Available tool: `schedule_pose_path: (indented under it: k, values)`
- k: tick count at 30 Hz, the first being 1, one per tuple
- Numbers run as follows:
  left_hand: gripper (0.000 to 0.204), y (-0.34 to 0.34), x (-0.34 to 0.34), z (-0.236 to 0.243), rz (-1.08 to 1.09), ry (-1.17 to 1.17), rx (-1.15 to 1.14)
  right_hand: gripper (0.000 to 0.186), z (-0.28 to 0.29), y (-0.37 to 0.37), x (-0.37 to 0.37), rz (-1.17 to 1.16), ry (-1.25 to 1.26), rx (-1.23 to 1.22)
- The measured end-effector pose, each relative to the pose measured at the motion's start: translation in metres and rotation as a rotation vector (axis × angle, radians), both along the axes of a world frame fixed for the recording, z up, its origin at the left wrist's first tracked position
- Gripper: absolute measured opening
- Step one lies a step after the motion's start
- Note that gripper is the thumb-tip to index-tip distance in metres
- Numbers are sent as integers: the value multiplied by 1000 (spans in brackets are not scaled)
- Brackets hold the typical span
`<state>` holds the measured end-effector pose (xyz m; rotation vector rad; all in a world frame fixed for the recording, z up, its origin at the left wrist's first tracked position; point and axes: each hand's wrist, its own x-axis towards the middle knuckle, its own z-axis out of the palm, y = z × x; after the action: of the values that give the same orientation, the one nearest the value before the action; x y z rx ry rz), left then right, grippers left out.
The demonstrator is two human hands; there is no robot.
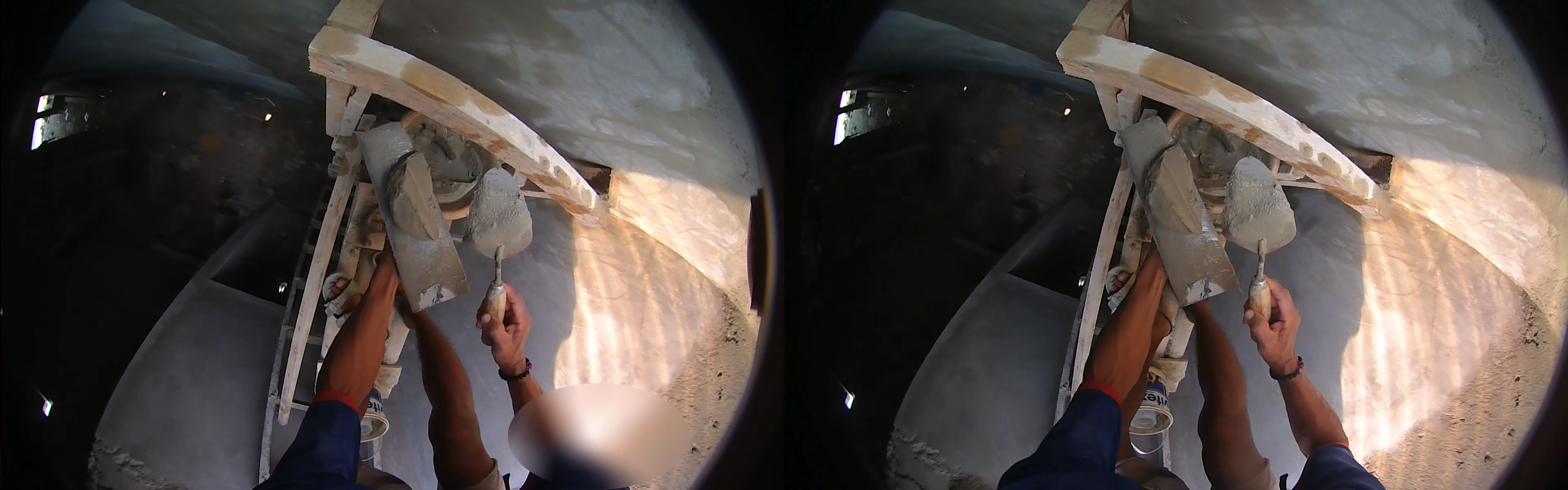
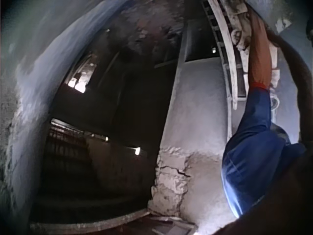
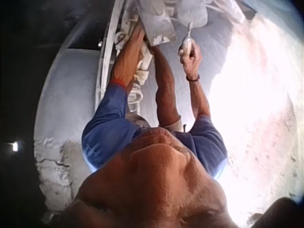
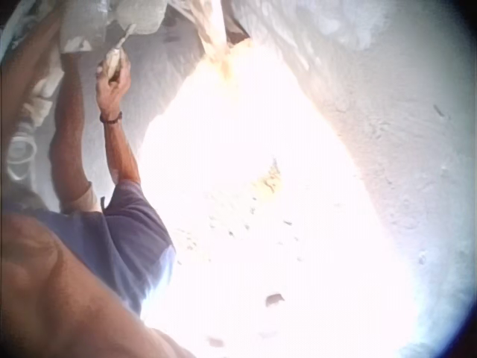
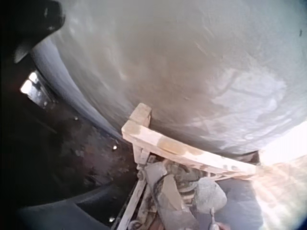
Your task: The person applies wet plaster to a concrete wall using a trowel and a hawk, repeatedly smoothing the mixture over the surface and refilling the hawk from a bucket.
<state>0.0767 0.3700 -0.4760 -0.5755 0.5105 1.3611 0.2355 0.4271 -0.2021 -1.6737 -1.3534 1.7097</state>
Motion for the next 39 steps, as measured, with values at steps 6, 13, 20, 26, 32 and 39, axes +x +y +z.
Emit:
schedule_pose_path:
  k: [6, 13, 20, 26, 32, 39]
  values:
    - [40, -16, -41, 36, -33, 69, -41, 44, -60, 21, 11, -13, -76, -188]
    - [39, -8, -36, 128, -170, 73, -31, 34, -133, 86, -10, 125, -228, 54]
    - [39, 17, -12, 260, -339, 52, 52, 25, 59, 22, -5, -224, 483, -465]
    - [39, 85, 33, 386, -538, 49, 217, 35, 207, -31, 27, -620, 831, -313]
    - [38, 149, 79, 508, -724, 97, 382, 41, 245, -36, 37, -924, 1123, -97]
    - [36, 190, 142, 622, -966, 543, 558, 45, 309, -27, 59, -927, 1104, 164]
